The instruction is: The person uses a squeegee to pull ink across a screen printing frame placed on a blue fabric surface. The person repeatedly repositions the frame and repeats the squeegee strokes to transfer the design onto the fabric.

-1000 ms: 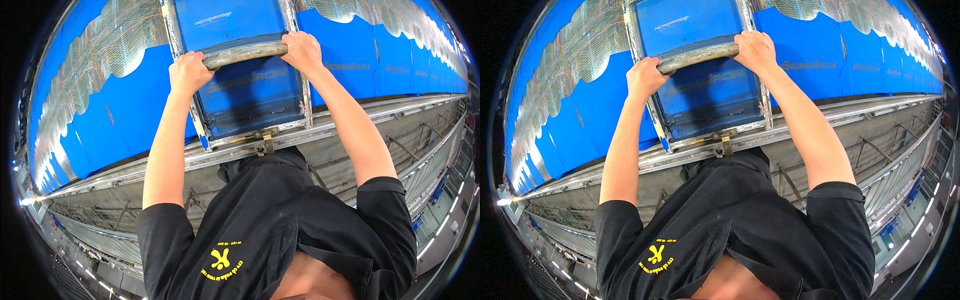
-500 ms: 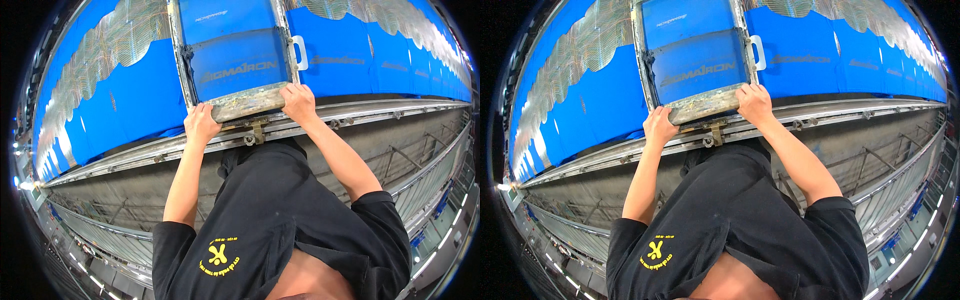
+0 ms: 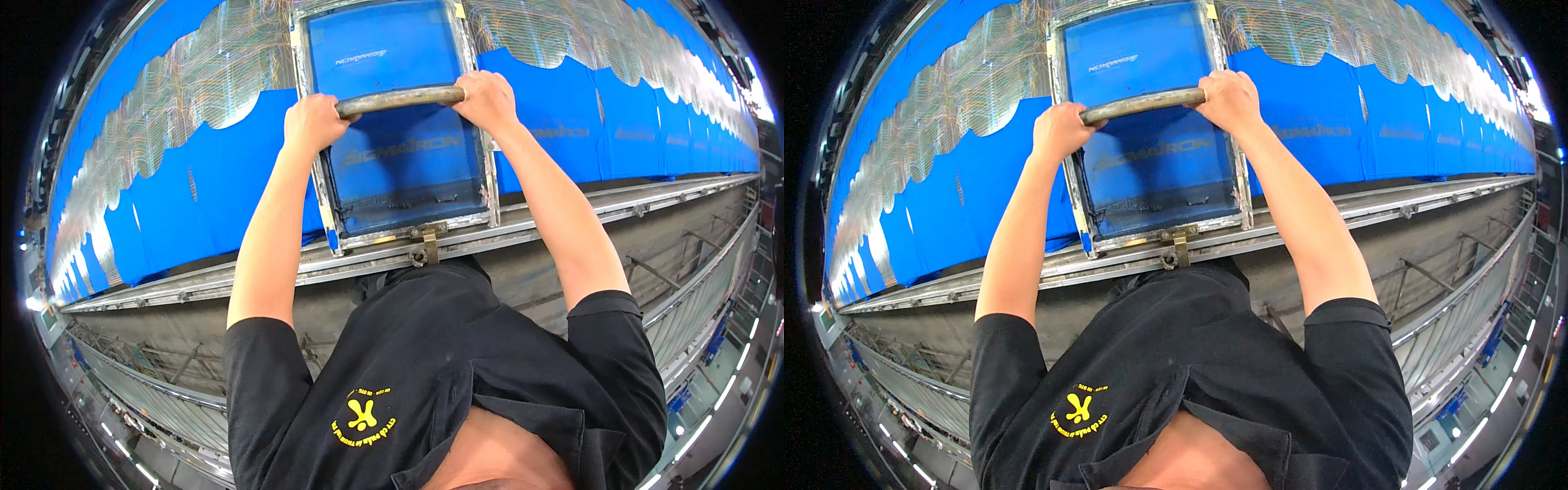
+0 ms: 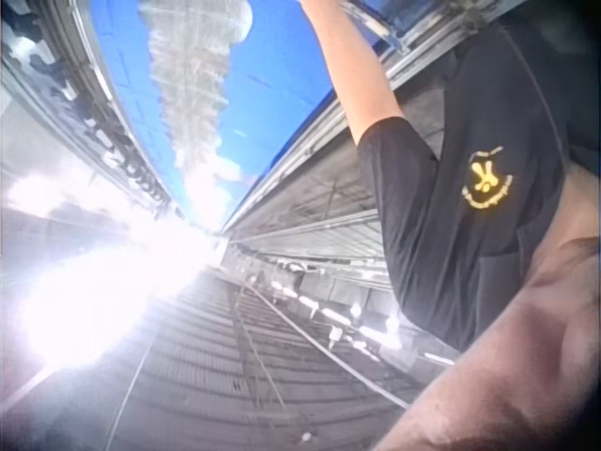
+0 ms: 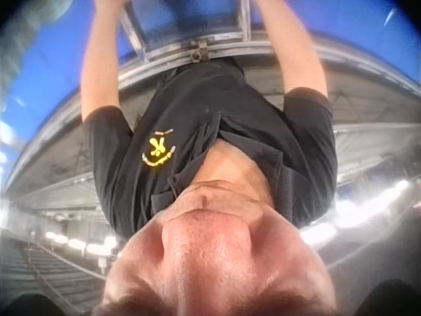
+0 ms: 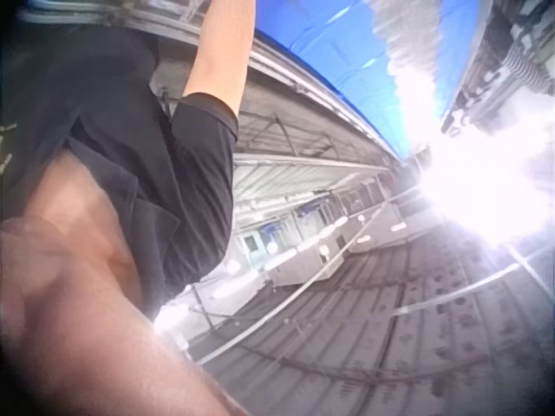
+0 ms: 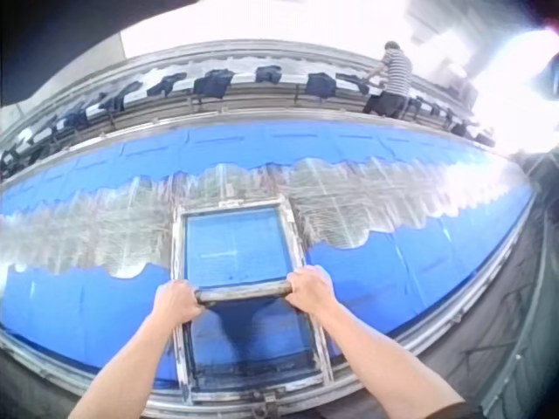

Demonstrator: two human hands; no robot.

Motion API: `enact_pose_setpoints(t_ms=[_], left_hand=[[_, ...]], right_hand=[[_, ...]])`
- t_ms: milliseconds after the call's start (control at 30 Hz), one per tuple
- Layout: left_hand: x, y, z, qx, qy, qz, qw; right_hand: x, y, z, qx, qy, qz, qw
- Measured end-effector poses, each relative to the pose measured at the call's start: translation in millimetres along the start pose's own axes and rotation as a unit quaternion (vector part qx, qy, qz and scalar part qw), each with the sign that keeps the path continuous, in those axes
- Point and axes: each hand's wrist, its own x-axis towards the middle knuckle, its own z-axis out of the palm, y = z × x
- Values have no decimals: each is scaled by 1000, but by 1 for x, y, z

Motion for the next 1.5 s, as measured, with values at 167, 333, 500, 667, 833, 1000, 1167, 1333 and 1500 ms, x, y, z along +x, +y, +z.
enact_pose_setpoints(t_ms=[167,333,500,667,833,1000,1167,1333,1500], left_hand=[[13,-2,27,5,38,30,999],[11,6,11,-2,-44,-16,999],[-61,14,50,-20,21,-8,1000],[-155,39,79,-25,-9,-8,1000],[-196,54,75,-19,-11,-25,999],[-194,64,55,61,47,36,996],[-174,126,66,-72,74,133,986],[-199,110,79,-113,57,100,987],[-228,71,56,-168,98,108,975]], right_hand=[[9,8,26,-40,-53,23,998],[10,1,19,-34,-56,25,998],[-53,-10,26,-18,-47,3,999],[-160,-34,17,-27,-30,-19,999],[-186,-49,-8,53,-122,-13,991],[-142,5,-12,298,30,151,942],[-84,76,49,311,171,359,863],[-56,33,45,368,87,403,834],[-42,-37,-11,341,121,423,831]])
